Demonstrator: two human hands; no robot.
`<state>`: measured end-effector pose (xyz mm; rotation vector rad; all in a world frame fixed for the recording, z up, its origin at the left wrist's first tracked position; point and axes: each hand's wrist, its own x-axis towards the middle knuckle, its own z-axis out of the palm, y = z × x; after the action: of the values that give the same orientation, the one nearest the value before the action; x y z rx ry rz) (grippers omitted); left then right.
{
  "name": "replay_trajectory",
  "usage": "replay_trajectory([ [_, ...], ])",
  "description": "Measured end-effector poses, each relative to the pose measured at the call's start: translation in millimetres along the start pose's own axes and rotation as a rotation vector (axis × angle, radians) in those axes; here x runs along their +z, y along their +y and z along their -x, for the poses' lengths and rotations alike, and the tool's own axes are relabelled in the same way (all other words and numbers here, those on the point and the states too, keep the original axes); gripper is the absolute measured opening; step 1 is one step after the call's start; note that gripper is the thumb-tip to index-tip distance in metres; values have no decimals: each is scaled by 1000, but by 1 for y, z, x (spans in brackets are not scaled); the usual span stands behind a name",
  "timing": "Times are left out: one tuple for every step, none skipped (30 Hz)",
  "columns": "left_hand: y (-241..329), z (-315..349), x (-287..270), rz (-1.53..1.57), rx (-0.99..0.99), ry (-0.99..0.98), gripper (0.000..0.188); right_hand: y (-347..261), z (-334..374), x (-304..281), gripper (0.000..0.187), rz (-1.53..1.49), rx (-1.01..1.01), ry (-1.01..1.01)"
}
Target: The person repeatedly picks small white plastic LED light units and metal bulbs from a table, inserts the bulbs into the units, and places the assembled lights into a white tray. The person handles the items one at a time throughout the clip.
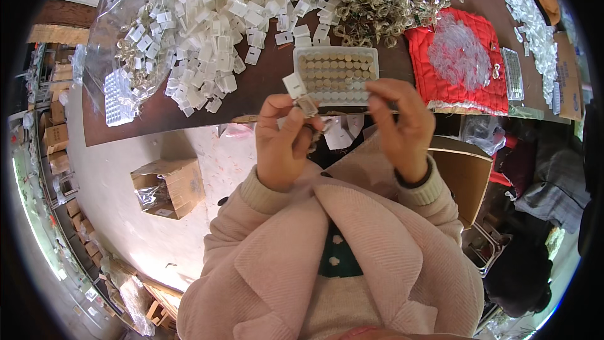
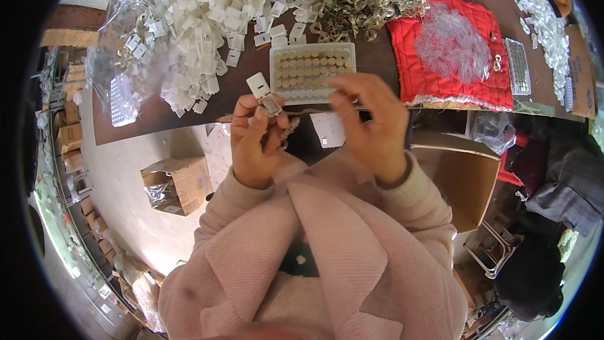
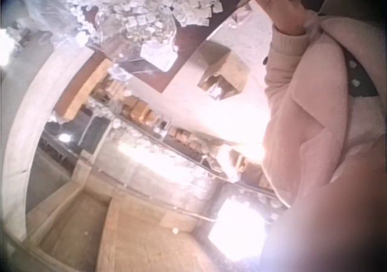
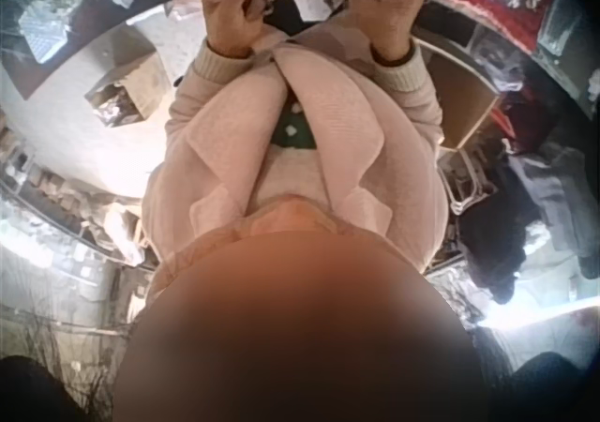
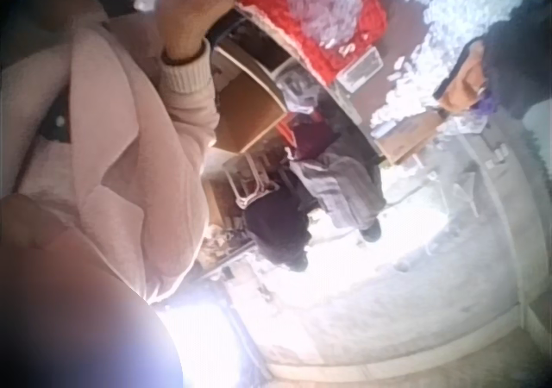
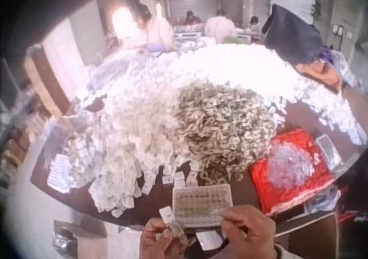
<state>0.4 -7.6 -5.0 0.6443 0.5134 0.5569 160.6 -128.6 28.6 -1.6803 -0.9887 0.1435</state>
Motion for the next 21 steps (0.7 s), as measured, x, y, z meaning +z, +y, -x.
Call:
replay_trajectory([
  [-1,-1,-5,3,42,8,14,5,-1,-4,22,51,36,30],
  [-1,-1,-9,0,43,3,14,11,-2,-6,22,98,67,65],
  [-1,-1,-14,-2,44,-3,14,15,-2,-5,22,136,51,52],
  [-2,-1,-17,-4,47,-11,14,19,-1,-4,23,170,32,42],
  [-5,-1,-18,3,69,-20,11,22,-1,-2,23,203,13,31],
  [-8,-2,-19,24,67,-8,11,24,0,1,23,237,-38,13],
  [-10,-2,-19,43,66,1,12,26,0,7,23,270,-89,-4],
  [-11,-2,-20,60,66,9,14,27,1,12,23,301,-139,-20],
  [-12,-1,-20,62,52,14,15,30,-2,16,28,329,-199,-35],
  [-12,-1,-20,65,39,18,15,31,-3,20,28,344,-215,-34],
  [-13,-1,-20,73,24,31,15,32,-4,24,29,359,-216,-42],
  [-13,-1,-20,77,19,19,16,33,-5,27,29,372,-209,-55],
  [-12,-1,-21,86,13,16,16,33,-6,28,29,382,-205,-55],
  [-12,0,-22,97,7,16,16,33,-6,30,28,390,-193,-60],
  [-12,-1,-23,99,9,1,16,32,-5,30,28,394,-180,-64],
  [-12,-2,-24,103,10,-11,16,32,-5,30,27,407,-165,-75],
  [-12,-2,-24,104,13,-25,16,32,-5,29,26,416,-147,-82],
  [-12,-3,-24,98,13,-31,16,31,-5,29,24,426,-128,-88],
  [-12,-3,-23,89,16,-39,15,31,-5,29,24,438,-139,-90],
  [-13,-4,-22,77,23,-54,15,31,-6,28,23,449,-149,-91],
  [-13,-4,-21,80,-6,-34,16,30,-6,28,23,460,-159,-92],
])
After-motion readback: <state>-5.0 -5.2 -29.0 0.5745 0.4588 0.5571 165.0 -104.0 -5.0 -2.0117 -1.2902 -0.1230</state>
